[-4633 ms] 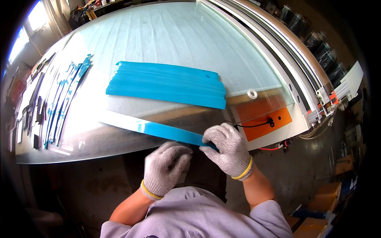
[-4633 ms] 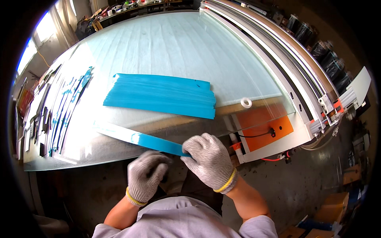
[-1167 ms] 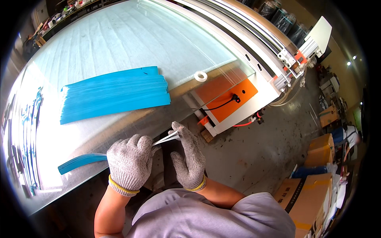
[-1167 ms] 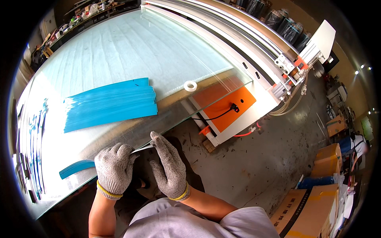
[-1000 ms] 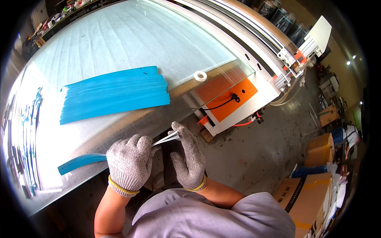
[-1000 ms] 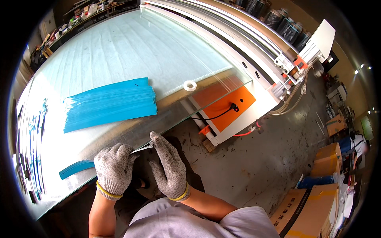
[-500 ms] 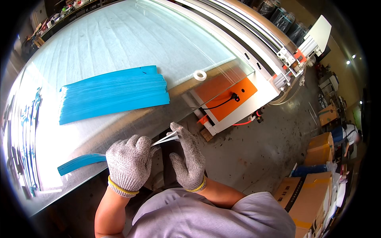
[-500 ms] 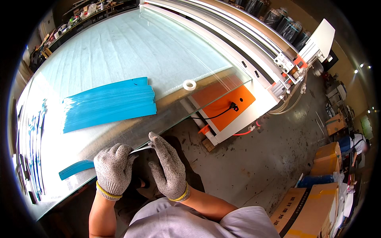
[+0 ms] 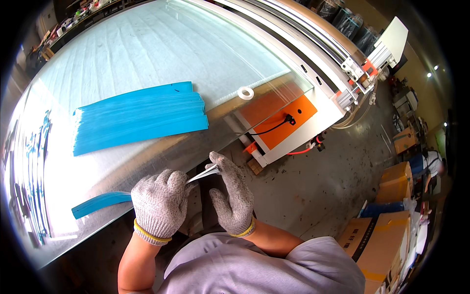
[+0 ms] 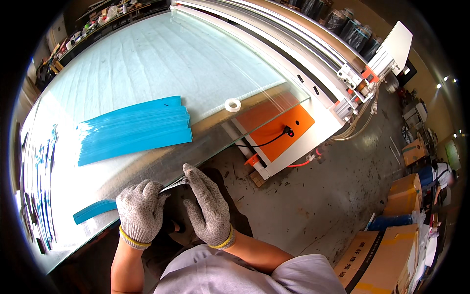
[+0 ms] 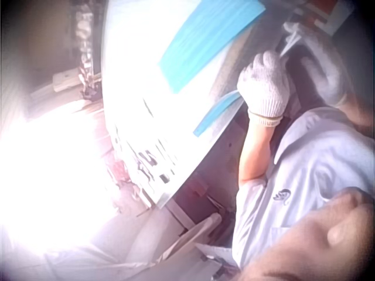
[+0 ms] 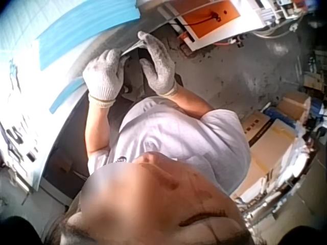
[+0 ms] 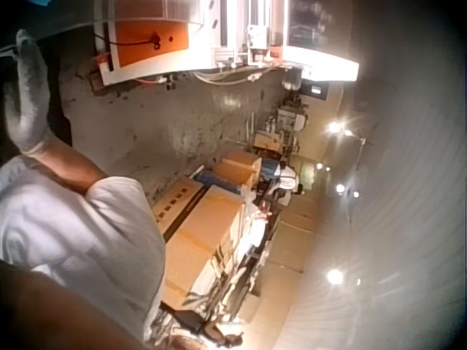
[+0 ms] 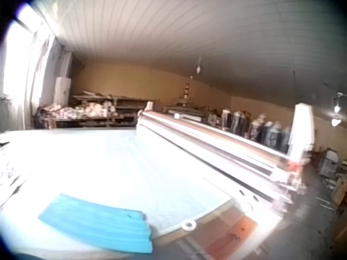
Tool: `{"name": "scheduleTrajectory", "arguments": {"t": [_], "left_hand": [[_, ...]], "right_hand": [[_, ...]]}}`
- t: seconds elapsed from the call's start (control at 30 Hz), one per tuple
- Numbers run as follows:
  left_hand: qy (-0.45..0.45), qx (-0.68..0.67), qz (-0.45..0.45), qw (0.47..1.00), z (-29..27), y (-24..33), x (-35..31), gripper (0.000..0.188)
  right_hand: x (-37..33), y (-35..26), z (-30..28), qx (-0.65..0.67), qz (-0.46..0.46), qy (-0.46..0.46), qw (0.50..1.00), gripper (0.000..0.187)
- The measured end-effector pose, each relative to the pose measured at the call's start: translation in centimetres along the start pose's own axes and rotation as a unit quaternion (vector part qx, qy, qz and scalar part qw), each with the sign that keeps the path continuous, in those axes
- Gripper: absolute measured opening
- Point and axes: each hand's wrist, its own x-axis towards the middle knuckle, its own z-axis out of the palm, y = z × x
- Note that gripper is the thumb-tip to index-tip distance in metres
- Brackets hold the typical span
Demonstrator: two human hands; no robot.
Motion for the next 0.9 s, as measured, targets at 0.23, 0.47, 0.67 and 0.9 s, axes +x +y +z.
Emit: {"name": "scheduleTrajectory", "arguments": {"t": [0.23,0.47,0.67,0.9], "left_hand": [[0.002,-0.029,-0.009,1.000,0.1,-0.4,0.2,0.009],[-0.019,-0.094,-0.020,0.995,-0.6,-1.1,0.9,0.007],[-0.083,-0.179,-0.004,0.980,-0.8,-1.5,1.2,0.011],[-0.096,-0.205,0.001,0.974,-1.2,-0.8,1.5,0.013]], "right_hand": [[0.3,-0.1,-0.1,-0.047,-0.036,0.000,0.998,0.064],[0.7,-1.6,-0.1,0.025,-0.012,0.066,0.997,0.026],[2.3,-1.6,1.0,0.395,0.229,0.168,0.874,0.026],[3.1,-1.0,0.9,0.284,0.178,0.151,0.930,0.037]]}}
